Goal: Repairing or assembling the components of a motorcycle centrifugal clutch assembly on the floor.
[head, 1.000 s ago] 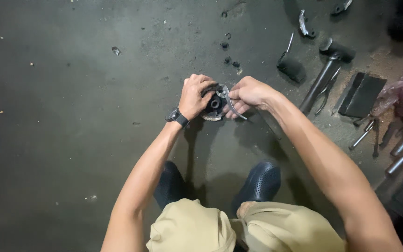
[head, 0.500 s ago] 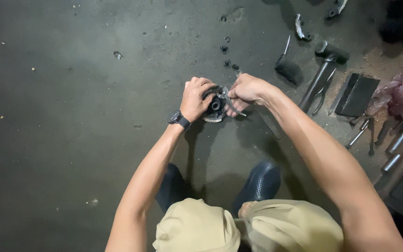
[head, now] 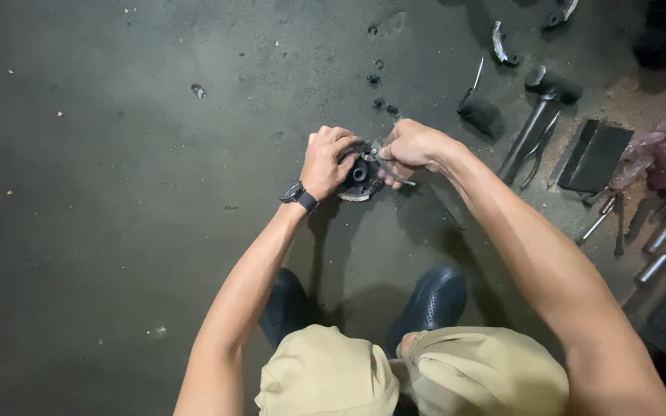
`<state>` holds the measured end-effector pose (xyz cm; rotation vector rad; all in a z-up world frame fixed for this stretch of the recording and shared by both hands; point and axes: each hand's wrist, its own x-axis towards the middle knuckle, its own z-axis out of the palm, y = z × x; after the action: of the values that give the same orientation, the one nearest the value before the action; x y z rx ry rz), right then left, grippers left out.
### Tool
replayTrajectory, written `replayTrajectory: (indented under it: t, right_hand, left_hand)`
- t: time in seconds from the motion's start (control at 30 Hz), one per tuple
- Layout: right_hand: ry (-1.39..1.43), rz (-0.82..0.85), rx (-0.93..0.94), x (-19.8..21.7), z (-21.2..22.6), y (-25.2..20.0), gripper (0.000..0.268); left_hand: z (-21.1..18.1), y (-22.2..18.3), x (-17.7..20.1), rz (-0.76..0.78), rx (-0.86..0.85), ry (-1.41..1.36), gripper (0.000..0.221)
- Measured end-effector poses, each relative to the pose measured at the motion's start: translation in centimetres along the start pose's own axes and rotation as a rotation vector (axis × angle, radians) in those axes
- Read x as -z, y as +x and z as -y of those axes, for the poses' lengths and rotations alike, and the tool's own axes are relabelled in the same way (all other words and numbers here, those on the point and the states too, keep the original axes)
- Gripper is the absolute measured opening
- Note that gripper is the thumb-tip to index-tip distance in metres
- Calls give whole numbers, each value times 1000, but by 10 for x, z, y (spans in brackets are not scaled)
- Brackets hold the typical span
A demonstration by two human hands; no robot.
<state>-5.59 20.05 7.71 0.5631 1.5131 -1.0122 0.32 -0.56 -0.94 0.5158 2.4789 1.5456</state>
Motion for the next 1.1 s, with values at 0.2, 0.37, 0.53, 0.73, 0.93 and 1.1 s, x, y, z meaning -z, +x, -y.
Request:
replayTrajectory:
  t: [0.2,0.37,0.53,0.73,0.93,1.1]
  right_hand:
    - [-51,-9,14,-2,1,2,24]
    - [-75,-51,21,-4,-2,3,26]
    - [-119,-90,48,-6,-8,8,26]
    - [-91,-103,69,-10,-6,-6,24]
    - [-109,-522,391,-22,-22,-30,29]
    - [-812,-782,838,-47,-58,29,26]
  left_hand:
    - [0,1,0,13,4,11,26]
    - [0,1,-2,22,-1,31,25]
    - [2,0,-4,30,11,41,25]
    - [-5,-6,-3,22,11,66,33]
    - [-57,-41,5,72,81,480,101]
    - [-66,-47,0,158,105,619,116]
